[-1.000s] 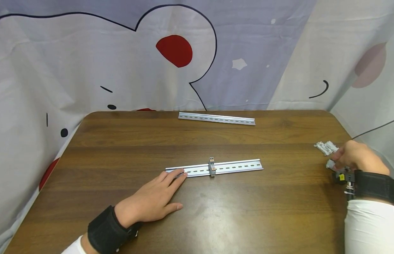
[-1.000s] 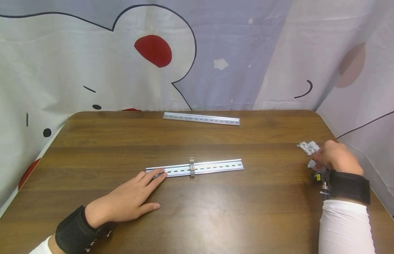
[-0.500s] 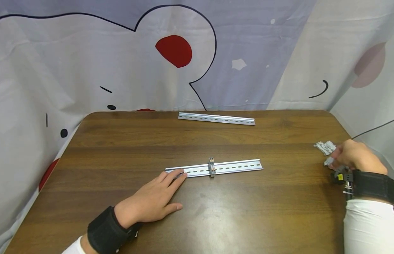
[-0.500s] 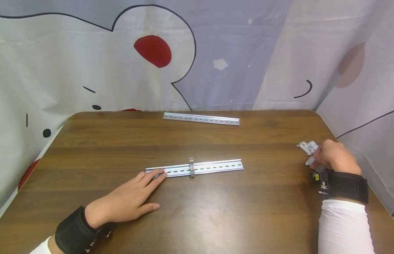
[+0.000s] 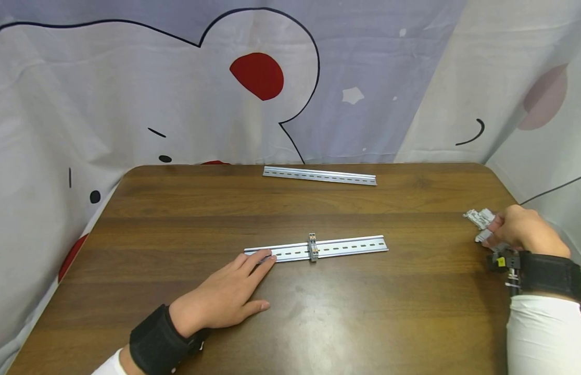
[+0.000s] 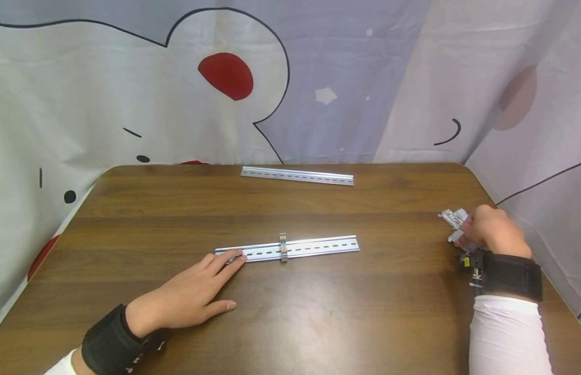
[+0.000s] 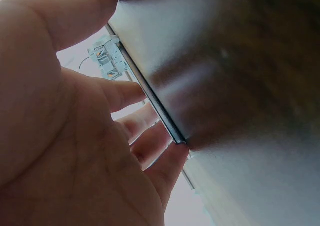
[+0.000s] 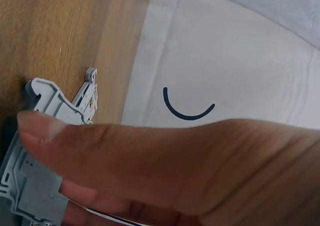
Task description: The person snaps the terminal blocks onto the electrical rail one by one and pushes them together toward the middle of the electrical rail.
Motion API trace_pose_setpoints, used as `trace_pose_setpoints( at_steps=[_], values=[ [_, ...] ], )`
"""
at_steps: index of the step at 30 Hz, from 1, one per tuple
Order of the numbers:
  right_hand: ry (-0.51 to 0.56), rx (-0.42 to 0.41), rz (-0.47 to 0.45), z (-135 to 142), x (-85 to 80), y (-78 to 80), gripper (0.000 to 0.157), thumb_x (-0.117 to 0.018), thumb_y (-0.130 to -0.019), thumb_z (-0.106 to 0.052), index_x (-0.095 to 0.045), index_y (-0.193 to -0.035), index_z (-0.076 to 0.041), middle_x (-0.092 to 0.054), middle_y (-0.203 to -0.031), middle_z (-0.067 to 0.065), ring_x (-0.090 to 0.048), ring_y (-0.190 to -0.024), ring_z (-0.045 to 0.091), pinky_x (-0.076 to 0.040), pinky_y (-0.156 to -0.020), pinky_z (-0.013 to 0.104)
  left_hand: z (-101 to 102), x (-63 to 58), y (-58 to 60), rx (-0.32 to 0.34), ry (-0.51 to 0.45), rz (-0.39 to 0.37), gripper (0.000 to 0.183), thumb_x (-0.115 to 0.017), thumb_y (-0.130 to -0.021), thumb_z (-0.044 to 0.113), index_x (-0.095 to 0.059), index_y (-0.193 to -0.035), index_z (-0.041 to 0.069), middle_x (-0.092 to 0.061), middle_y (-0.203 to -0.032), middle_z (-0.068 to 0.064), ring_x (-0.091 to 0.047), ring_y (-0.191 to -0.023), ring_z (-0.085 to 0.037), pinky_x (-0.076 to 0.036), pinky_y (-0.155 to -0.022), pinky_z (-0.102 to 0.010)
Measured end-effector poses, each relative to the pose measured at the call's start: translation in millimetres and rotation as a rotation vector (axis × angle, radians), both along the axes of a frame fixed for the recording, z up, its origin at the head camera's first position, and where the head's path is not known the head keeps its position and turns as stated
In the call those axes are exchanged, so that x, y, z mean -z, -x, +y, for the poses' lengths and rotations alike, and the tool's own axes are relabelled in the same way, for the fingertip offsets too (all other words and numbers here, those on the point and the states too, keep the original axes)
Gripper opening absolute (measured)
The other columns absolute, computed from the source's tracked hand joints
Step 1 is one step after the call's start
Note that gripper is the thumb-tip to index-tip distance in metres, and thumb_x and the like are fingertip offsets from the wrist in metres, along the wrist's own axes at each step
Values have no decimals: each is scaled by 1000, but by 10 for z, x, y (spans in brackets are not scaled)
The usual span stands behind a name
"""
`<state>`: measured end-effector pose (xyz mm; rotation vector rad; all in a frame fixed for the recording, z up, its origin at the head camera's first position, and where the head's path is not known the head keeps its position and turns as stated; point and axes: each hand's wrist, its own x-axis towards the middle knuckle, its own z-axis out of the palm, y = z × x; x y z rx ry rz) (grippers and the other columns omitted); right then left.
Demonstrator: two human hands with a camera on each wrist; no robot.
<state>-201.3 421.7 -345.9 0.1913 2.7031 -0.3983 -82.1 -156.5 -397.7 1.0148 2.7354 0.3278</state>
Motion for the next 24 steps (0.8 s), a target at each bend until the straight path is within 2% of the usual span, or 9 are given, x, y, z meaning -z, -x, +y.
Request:
trace_pose_setpoints(
  at_steps=[11, 17, 24],
  values=[
    [9, 17, 39, -22, -6, 6, 35, -87, -69, -22, -67, -89, 0, -60, -76, 10, -55, -62, 22, -44, -52, 35, 5, -20, -3, 2, -11, -3, 74, -53, -98, 48, -27, -154, 8, -24, -158, -11, -26, -142, -30, -32, -110, -48],
    [-20, -9, 37, -66, -60, -22, 26, -82, -75, -18, -68, -88, -1, -62, -75, 10, -57, -65, 23, -44, -52, 35, 7, -14, -3, -3, -11, -17, 74, -53, -98, 47, -26, -154, 8, -24, -159, -11, -26, -143, -30, -32, -110, -49],
    [-10, -18, 48, -118, -95, -34, 23, -82, -75, -17, -69, -84, -1, -64, -72, 6, -59, -63, 21, -45, -52, 35, 6, -17, -12, -5, -17, -15, 74, -54, -98, 47, -26, -155, 8, -23, -159, -11, -25, -143, -31, -33, -110, -49]
  ],
)
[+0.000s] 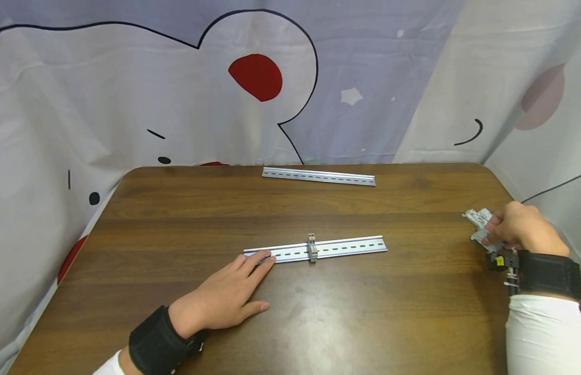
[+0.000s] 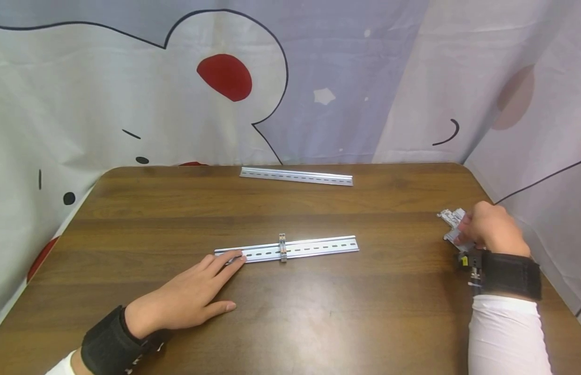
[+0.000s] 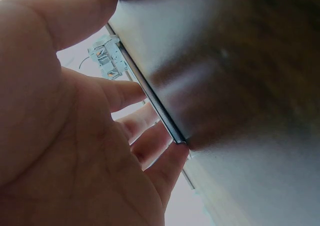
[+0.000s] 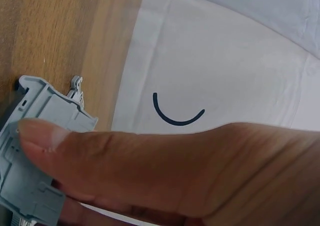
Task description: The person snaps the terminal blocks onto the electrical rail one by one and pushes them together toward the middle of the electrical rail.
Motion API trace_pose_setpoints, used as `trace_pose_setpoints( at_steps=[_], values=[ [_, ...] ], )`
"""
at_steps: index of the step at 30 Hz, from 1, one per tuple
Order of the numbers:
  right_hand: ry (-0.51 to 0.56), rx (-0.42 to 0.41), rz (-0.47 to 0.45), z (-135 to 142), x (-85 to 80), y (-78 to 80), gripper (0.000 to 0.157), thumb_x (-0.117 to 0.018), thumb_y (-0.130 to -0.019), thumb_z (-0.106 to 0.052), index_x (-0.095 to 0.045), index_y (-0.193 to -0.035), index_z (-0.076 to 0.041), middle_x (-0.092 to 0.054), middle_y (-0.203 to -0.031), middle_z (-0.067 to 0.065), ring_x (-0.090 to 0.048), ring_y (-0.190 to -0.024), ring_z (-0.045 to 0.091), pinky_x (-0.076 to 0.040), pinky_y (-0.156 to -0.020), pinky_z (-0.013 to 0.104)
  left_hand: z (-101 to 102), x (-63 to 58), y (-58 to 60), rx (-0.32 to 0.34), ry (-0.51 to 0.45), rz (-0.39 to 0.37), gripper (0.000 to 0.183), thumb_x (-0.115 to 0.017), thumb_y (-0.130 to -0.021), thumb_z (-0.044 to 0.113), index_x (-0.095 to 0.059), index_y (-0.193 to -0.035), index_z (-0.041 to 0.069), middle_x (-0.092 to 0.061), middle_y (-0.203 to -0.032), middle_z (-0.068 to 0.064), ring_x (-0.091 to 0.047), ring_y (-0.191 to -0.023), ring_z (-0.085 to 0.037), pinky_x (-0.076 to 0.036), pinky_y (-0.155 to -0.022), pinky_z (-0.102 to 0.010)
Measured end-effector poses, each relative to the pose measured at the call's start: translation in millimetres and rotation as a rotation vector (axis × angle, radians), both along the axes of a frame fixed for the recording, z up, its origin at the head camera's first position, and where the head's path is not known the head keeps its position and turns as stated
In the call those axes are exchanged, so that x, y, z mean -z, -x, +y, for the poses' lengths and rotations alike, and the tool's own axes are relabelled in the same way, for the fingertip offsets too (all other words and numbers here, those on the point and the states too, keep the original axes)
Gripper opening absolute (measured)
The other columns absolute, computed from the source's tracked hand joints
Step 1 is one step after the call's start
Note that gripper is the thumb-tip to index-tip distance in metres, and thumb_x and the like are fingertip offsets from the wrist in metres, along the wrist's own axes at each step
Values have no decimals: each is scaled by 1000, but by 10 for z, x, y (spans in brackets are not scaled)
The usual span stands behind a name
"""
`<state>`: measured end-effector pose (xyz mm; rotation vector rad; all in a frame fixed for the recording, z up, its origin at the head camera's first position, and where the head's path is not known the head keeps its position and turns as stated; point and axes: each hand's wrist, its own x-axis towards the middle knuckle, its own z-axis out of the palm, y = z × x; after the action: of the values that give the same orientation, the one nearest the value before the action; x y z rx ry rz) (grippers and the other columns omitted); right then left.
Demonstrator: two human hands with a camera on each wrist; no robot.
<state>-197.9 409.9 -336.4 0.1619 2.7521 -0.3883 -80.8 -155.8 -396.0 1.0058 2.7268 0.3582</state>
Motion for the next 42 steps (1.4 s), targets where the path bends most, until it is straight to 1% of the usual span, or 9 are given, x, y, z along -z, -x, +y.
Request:
trace_pose_setpoints(
  at_steps=[6, 12, 17, 23, 27, 31, 34, 38, 42],
  values=[
    [-21, -4, -18, -25, -38, -1, 22, -83, -74, -23, -72, -81, -6, -66, -72, 3, -62, -66, 21, -44, -52, 34, -2, 7, 4, -1, -2, 1, 74, -53, -98, 47, -26, -155, 9, -23, -159, -10, -26, -143, -30, -33, -109, -49],
    [-29, -10, -34, -51, -67, 8, 24, -83, -74, -27, -73, -83, -7, -69, -73, 2, -65, -69, 20, -44, -54, 35, -12, 33, 19, 5, -1, 10, 75, -53, -98, 49, -26, -155, 9, -23, -159, -11, -26, -142, -31, -34, -109, -49],
    [-32, -24, -17, -95, -89, 18, 19, -81, -78, -26, -74, -80, -8, -67, -71, 1, -63, -68, 20, -45, -54, 36, -24, 47, 26, 10, 1, 31, 75, -53, -97, 50, -28, -154, 8, -25, -158, -12, -28, -141, -31, -35, -108, -49],
    [-37, -65, 28, -155, -141, 16, 17, -78, -79, -26, -75, -76, -11, -69, -65, -1, -62, -68, 18, -44, -55, 36, -16, 15, 20, 8, 10, 14, 74, -53, -98, 48, -26, -154, 8, -24, -159, -12, -27, -142, -30, -32, -110, -49],
    [-49, -81, 48, -195, -192, 19, 28, -80, -76, -36, -76, -82, -9, -71, -65, 1, -64, -72, 23, -47, -62, 44, -12, 1, 17, 7, 16, 8, 74, -53, -98, 48, -26, -154, 8, -23, -159, -11, -26, -142, -30, -32, -110, -48],
    [-45, -88, 62, -261, -240, -2, 35, -81, -75, -39, -76, -87, -7, -71, -66, 0, -64, -70, 19, -46, -63, 41, -9, -4, 12, 7, 18, 4, 74, -53, -98, 48, -26, -154, 8, -24, -159, -12, -26, -142, -30, -31, -111, -48],
    [-24, -99, 87, -326, -277, -37, 36, -81, -76, -35, -75, -92, -4, -71, -66, 1, -62, -66, 15, -45, -56, 37, -7, -10, 10, 7, 19, 4, 75, -53, -98, 48, -26, -155, 8, -24, -159, -12, -26, -142, -30, -31, -111, -48],
    [1, -110, 134, -425, -330, -85, 38, -79, -78, -29, -71, -100, 1, -71, -66, 2, -61, -63, 15, -46, -49, 38, -4, -6, 9, 3, 20, 2, 75, -53, -98, 48, -25, -155, 8, -24, -159, -12, -25, -143, -30, -32, -110, -49],
    [-10, -130, 183, -524, -378, -114, 38, -79, -77, -25, -71, -101, 2, -70, -63, 0, -61, -59, 14, -42, -51, 35, -4, 0, 7, 1, 17, 5, 74, -53, -98, 48, -26, -154, 8, -24, -158, -12, -26, -143, -30, -32, -110, -49]
  ],
)
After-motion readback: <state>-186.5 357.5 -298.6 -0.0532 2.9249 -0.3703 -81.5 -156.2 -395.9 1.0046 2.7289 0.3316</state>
